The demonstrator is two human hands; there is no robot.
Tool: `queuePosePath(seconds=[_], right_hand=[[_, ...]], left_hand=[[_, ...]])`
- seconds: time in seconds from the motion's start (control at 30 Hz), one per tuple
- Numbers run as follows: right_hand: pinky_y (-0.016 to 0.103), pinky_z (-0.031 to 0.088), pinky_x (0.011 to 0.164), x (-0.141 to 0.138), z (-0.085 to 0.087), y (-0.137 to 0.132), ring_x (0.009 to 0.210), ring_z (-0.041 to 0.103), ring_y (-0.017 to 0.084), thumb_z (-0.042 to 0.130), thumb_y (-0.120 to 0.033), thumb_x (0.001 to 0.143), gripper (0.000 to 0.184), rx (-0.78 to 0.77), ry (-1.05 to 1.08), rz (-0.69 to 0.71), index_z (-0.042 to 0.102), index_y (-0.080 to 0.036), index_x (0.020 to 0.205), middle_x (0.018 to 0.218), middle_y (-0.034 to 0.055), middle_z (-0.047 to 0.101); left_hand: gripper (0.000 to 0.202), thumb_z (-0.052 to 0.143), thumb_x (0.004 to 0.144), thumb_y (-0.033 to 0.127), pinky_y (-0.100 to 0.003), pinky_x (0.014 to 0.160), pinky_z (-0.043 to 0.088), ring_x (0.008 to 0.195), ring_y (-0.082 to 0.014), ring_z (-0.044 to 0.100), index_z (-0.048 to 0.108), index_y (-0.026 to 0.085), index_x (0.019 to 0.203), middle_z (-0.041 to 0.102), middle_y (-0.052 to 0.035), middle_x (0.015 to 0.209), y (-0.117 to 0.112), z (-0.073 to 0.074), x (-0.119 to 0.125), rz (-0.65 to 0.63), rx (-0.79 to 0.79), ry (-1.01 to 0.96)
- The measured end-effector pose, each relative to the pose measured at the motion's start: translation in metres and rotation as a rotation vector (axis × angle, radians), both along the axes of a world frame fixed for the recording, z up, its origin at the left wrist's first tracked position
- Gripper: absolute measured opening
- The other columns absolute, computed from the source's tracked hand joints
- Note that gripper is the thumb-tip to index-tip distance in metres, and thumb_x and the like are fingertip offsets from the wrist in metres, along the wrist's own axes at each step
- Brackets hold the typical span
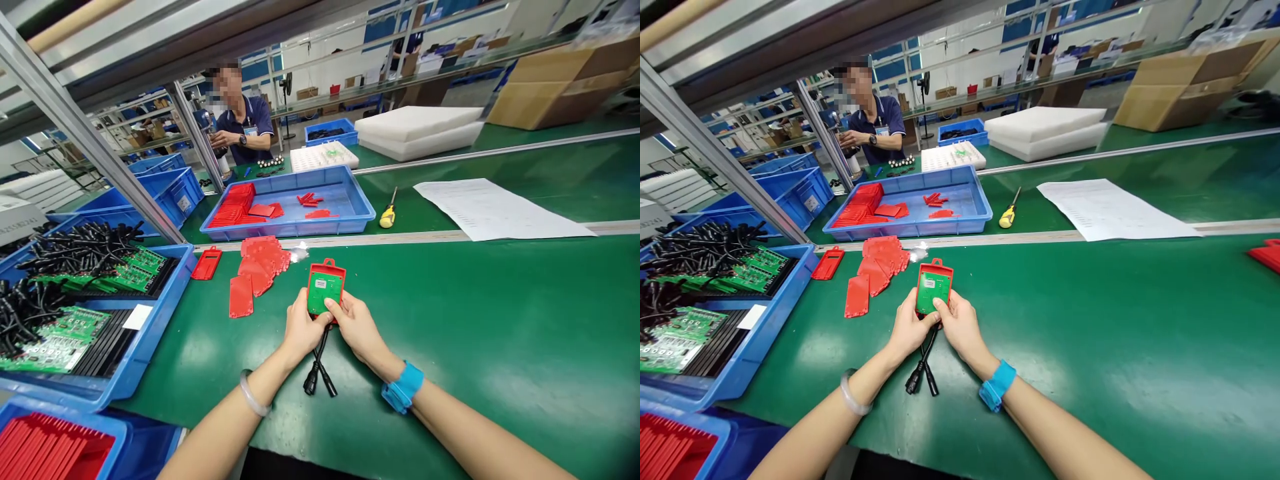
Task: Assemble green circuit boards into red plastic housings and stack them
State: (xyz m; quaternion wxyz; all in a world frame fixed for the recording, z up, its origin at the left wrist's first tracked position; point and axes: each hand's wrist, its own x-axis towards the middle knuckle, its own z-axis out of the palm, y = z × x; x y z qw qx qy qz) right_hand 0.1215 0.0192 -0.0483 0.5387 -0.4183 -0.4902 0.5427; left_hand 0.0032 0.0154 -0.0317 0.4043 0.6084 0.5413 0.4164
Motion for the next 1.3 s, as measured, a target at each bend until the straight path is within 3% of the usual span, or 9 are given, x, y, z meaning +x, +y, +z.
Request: queuePosePath(seconds=[0.1,0.23,0.4,0.5,0.63,0.73,1.0,1.17,1.3], right_hand=[[0.039,0.049,0.085,0.008,0.009,0.001,0.092,0.063,0.025,0.062,-0.046,0.078,0.040,-0.044,0.046,0.125,0.060,-0.017,0.106,0.107,0.0089,0.066],[0.040,0.047,0.088,0.016,0.014,0.001,0.097,0.061,0.025,0.064,-0.048,0.076,0.046,-0.086,0.073,0.158,0.058,-0.019,0.111,0.111,0.0081,0.065],[0.041,0.046,0.092,0.019,0.016,0.000,0.105,0.057,0.026,0.064,-0.050,0.077,0.047,-0.059,0.078,0.189,0.057,-0.020,0.112,0.114,0.0071,0.063],[0.041,0.047,0.090,0.017,0.012,0.000,0.103,0.059,0.026,0.062,-0.047,0.079,0.043,-0.052,0.060,0.214,0.056,-0.020,0.112,0.112,0.0071,0.064],[0.041,0.044,0.094,0.011,-0.001,0.000,0.101,0.059,0.025,0.059,-0.042,0.080,0.035,0.033,-0.057,0.046,0.057,-0.019,0.107,0.111,0.0087,0.064],[0.041,0.046,0.091,0.008,-0.004,0.001,0.097,0.061,0.026,0.058,-0.043,0.080,0.032,0.055,-0.139,-0.035,0.060,-0.019,0.102,0.106,0.0089,0.065],[0.041,0.049,0.088,0.018,0.018,0.004,0.096,0.062,0.025,0.064,-0.048,0.078,0.044,-0.049,0.028,0.318,0.060,-0.019,0.111,0.109,0.0073,0.065],[0.039,0.054,0.079,0.017,0.020,-0.004,0.096,0.062,0.024,0.055,-0.053,0.084,0.046,-0.160,0.077,0.410,0.055,-0.022,0.119,0.110,0.0075,0.064],[0.034,0.055,0.078,0.016,0.019,-0.009,0.100,0.060,0.023,0.061,-0.043,0.083,0.045,-0.052,0.025,0.406,0.052,-0.022,0.122,0.109,0.0071,0.064]], left_hand=[[0.037,0.073,0.063,0.022,-0.028,0.073,0.047,0.078,-0.0172,0.059,0.058,0.018,0.096,0.065,-0.0027,0.087,0.003,-0.003,-0.005,-0.112,-0.078,-0.158],[0.052,0.077,0.062,0.032,-0.030,0.069,0.051,0.077,-0.0176,0.061,0.055,0.015,0.106,0.064,-0.0063,0.091,0.005,0.001,-0.008,-0.268,-0.279,-0.458],[0.047,0.064,0.075,0.049,-0.031,0.070,0.052,0.084,-0.0212,0.062,0.061,0.014,0.106,0.066,-0.0100,0.098,0.005,0.010,-0.013,-0.311,-0.287,-0.455],[0.046,0.062,0.076,0.049,-0.032,0.069,0.053,0.077,-0.0208,0.064,0.064,0.014,0.104,0.068,-0.0085,0.090,0.005,0.005,-0.013,-0.278,-0.247,-0.402],[0.037,0.061,0.077,0.046,-0.031,0.066,0.054,0.069,-0.0185,0.063,0.066,0.016,0.098,0.069,-0.0059,0.086,0.003,-0.006,-0.006,-0.133,-0.207,-0.340],[0.034,0.061,0.077,0.045,-0.030,0.067,0.054,0.072,-0.0176,0.063,0.065,0.018,0.097,0.069,-0.0051,0.090,0.003,-0.008,-0.004,-0.097,-0.203,-0.356],[0.052,0.070,0.070,0.048,-0.031,0.059,0.054,0.072,-0.0217,0.065,0.064,0.009,0.104,0.069,-0.0130,0.088,0.007,0.013,-0.015,-0.284,-0.386,-0.508],[0.044,0.072,0.069,0.045,-0.029,0.066,0.051,0.068,-0.0173,0.063,0.066,0.009,0.093,0.069,-0.0078,0.079,0.009,0.017,-0.017,-0.125,-0.237,-0.607],[0.037,0.073,0.069,0.040,-0.028,0.075,0.049,0.075,-0.0162,0.062,0.065,0.010,0.090,0.069,-0.0066,0.083,0.010,0.020,-0.020,-0.090,-0.174,-0.646]])
